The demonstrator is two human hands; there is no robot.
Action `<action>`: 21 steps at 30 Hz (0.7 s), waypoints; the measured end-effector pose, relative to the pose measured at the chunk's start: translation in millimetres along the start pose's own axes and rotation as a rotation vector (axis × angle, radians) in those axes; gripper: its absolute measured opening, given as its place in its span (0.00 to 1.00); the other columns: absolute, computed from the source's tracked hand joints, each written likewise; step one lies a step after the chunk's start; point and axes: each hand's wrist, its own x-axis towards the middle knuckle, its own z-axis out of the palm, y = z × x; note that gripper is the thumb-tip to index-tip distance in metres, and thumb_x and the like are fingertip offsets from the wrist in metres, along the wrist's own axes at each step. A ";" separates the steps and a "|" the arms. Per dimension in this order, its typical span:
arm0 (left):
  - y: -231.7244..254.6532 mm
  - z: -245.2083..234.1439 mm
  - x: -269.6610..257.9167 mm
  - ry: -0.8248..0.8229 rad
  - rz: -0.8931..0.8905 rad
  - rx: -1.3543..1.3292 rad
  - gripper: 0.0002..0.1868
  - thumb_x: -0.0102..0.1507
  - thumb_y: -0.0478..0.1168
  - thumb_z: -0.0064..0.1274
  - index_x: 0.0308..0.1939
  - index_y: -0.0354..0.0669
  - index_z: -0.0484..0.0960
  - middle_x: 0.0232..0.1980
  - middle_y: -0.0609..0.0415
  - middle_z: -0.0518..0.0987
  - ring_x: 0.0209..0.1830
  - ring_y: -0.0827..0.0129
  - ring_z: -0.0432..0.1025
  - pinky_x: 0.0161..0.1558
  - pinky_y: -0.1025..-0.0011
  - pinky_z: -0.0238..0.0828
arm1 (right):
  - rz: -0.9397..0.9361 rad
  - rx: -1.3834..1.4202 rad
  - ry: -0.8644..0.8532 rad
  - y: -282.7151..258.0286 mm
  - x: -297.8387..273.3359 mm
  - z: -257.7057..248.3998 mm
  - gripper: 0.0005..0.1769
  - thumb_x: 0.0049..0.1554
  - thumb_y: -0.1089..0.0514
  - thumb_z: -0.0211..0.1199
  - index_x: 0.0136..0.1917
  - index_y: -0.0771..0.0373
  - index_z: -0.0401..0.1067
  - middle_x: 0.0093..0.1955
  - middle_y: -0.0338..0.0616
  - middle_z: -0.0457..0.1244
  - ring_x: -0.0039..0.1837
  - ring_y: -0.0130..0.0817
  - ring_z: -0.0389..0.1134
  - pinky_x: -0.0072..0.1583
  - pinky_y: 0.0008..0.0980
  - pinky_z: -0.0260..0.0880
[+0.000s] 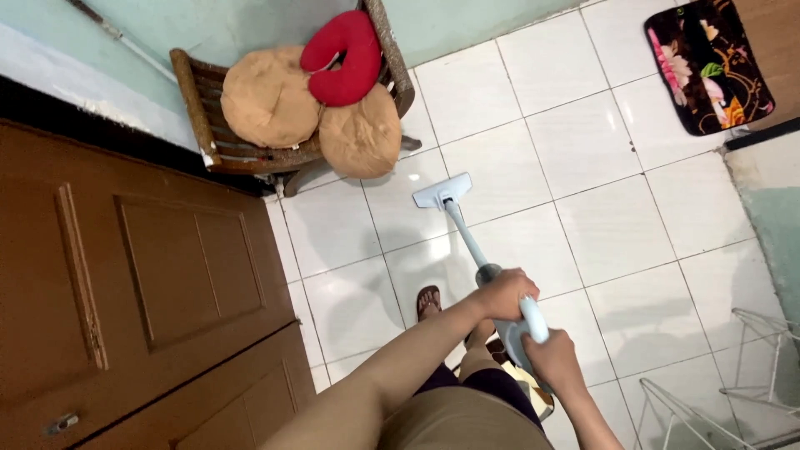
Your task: Vacuuming a tiled floor and moving floor mats to clean underneath them using a cordless vacuum cleaner.
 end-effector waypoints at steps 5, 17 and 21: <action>38.0 27.9 -10.8 -0.027 -0.018 -0.120 0.08 0.43 0.31 0.48 0.17 0.52 0.71 0.19 0.63 0.72 0.30 0.64 0.69 0.41 0.66 0.64 | 0.020 -0.141 0.035 42.9 -13.1 -15.1 0.17 0.51 0.52 0.60 0.33 0.71 0.72 0.31 0.52 0.66 0.35 0.42 0.63 0.40 0.41 0.61; 40.7 51.3 7.8 0.013 0.053 -0.108 0.09 0.42 0.32 0.46 0.16 0.54 0.65 0.17 0.66 0.68 0.27 0.66 0.63 0.38 0.68 0.60 | 0.020 -0.052 0.094 50.3 -20.0 -29.7 0.17 0.52 0.54 0.59 0.32 0.72 0.70 0.30 0.53 0.63 0.34 0.43 0.60 0.40 0.42 0.59; 8.1 38.9 13.6 -0.002 0.017 -0.011 0.08 0.42 0.33 0.46 0.15 0.55 0.68 0.18 0.67 0.70 0.30 0.64 0.66 0.37 0.65 0.63 | 0.022 -0.020 0.074 35.3 2.9 -11.9 0.18 0.53 0.53 0.58 0.37 0.74 0.74 0.34 0.56 0.67 0.35 0.46 0.65 0.39 0.42 0.62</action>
